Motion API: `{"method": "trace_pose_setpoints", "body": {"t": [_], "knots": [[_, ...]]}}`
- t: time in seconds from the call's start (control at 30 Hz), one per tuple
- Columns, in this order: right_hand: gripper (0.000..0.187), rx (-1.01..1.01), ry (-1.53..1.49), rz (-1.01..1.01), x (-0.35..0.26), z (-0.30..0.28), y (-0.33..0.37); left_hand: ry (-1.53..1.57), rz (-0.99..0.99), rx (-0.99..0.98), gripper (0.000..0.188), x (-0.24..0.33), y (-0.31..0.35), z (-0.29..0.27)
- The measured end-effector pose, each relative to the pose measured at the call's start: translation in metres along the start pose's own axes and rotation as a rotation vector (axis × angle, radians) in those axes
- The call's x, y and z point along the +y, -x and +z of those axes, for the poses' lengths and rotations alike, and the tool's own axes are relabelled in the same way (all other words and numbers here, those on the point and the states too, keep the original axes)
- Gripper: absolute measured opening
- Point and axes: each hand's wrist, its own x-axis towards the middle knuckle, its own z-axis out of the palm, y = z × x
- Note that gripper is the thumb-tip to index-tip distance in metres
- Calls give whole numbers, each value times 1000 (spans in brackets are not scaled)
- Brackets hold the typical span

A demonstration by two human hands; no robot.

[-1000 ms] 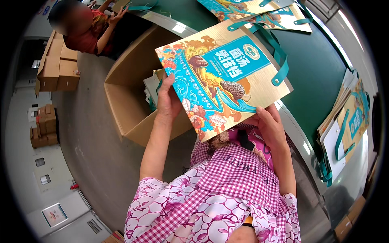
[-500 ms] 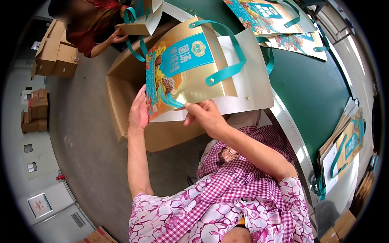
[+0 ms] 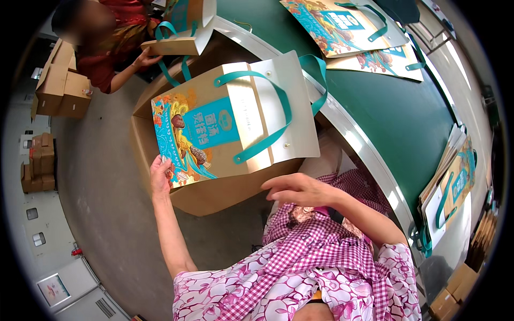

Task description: The person folds and assembles paper gift bags by hand at a production workstation, creasing edges and checking the bag structure before placing them into a cardboard box.

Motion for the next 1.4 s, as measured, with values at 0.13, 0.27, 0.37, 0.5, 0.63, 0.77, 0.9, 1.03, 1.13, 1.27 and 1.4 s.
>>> {"method": "trace_pose_setpoints", "body": {"t": [0.13, 0.27, 0.37, 0.5, 0.63, 0.77, 0.9, 1.03, 1.13, 1.27, 1.4], "knots": [[43, 222, -84, -29, -21, -25, 45, -25, 11, 70, 15, -23, -21, -39], [39, 409, -103, -129, -55, -37, 78, -100, 27, 163, 14, -37, -43, -43], [41, 492, -114, -209, -68, -41, 102, -145, 48, 217, 13, -49, -62, -40], [44, 569, -41, -315, -85, -49, 121, -435, 33, 312, 22, -63, -97, -31], [60, 706, 146, -379, -107, -46, 139, -1156, 242, 742, 60, -111, -130, -59], [70, 865, 419, -537, -126, -39, 152, -766, 231, 378, 44, -118, -101, 32], [65, 704, 669, -713, -155, -51, 174, -562, 173, 99, 39, -116, -71, 135], [61, 515, 784, -696, -175, -60, 218, -512, 168, -68, 36, -79, -32, 228], [58, 569, 833, -704, -175, -54, 249, -494, 350, -269, 31, -54, -19, 297], [55, 718, 890, -677, -167, -44, 293, -546, 526, -440, 28, -32, -16, 379], [52, 901, 961, -636, -154, -28, 340, -650, 674, -477, 26, -31, -37, 439]]}}
